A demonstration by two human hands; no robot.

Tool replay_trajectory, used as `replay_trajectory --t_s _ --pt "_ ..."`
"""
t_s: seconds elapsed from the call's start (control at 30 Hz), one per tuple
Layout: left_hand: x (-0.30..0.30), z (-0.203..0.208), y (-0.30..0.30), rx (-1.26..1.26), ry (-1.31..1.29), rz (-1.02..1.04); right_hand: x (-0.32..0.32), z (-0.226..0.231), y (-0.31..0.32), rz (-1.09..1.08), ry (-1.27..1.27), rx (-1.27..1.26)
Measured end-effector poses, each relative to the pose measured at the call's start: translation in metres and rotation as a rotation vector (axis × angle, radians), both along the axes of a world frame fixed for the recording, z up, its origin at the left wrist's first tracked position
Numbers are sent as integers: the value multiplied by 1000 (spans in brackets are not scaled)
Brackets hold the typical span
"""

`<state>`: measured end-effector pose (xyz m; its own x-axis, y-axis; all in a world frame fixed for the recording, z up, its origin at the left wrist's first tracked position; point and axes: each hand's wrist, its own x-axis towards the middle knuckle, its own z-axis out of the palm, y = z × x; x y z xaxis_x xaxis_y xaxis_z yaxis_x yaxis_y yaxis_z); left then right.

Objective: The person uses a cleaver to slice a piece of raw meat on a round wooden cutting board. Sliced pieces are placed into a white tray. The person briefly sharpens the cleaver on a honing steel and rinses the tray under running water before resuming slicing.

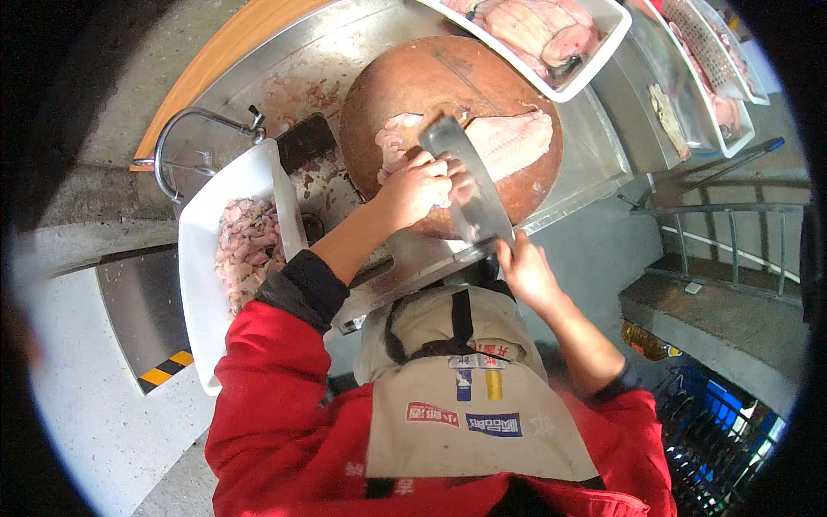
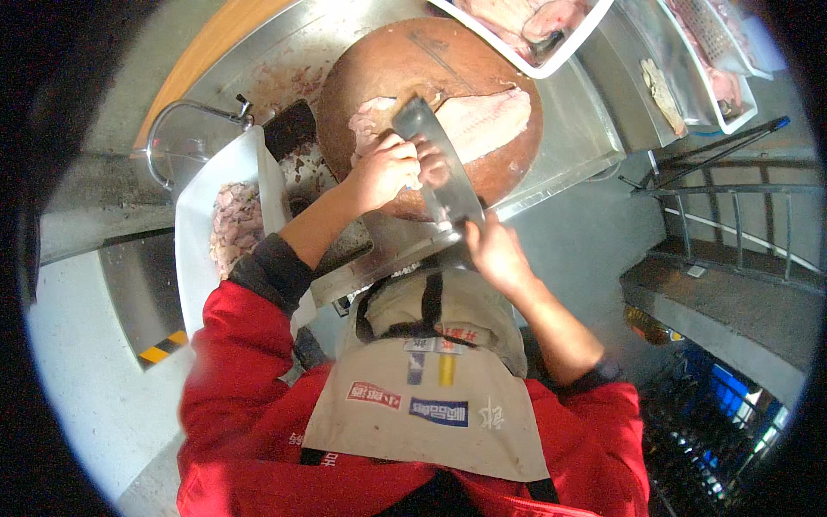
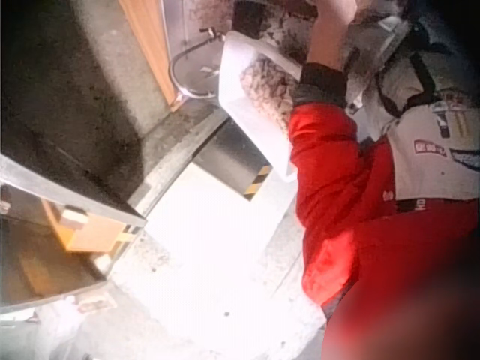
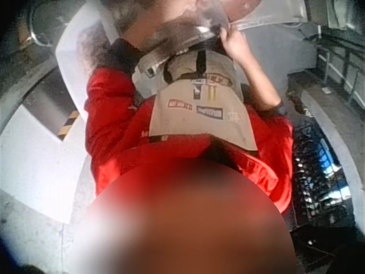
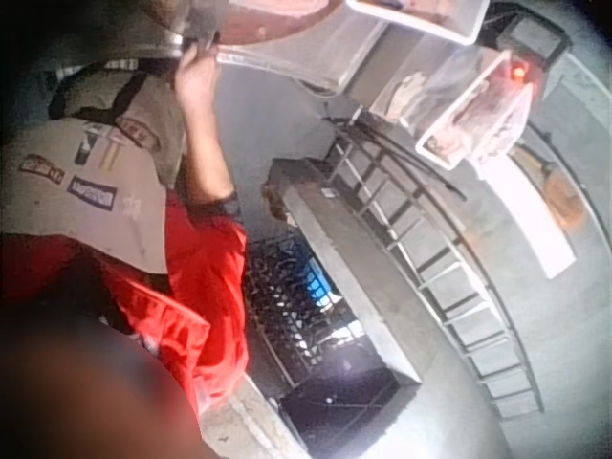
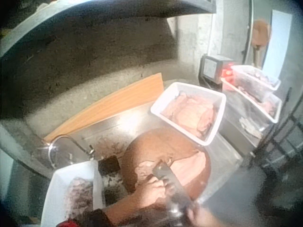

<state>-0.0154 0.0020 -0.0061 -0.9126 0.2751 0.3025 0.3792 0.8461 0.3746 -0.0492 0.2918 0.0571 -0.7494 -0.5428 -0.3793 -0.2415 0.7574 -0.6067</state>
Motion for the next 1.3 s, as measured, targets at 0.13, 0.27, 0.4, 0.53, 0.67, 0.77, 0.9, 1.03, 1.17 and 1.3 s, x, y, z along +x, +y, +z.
replay_trajectory --t_s 0.13,0.27,0.4,0.53,0.67,0.77,0.9,1.03,1.17,1.3 --pt "5 0 -1 -116 -19 139 37 14 71 91 -7 178" --pt "13 19 -11 -143 -19 328 39 30 106 51 -143 181" --pt "17 46 -16 -129 -116 398 8 45 88 -110 -383 145" --pt "3 52 -5 -94 12 364 -32 32 24 -110 -247 -111" --pt "-11 33 16 146 -9 320 -26 29 19 -155 -306 -2" --pt "-17 18 14 120 -39 212 -12 29 38 -168 -350 141" --pt "-21 13 7 142 -89 129 -20 20 28 -83 -251 76" --pt "-22 17 2 106 -109 50 -35 15 -14 -65 -155 -17" --pt "-17 17 0 51 -63 -30 -38 10 -36 -107 -220 -54" --pt "-11 9 2 23 -49 -26 -20 -4 -12 -20 54 -106"
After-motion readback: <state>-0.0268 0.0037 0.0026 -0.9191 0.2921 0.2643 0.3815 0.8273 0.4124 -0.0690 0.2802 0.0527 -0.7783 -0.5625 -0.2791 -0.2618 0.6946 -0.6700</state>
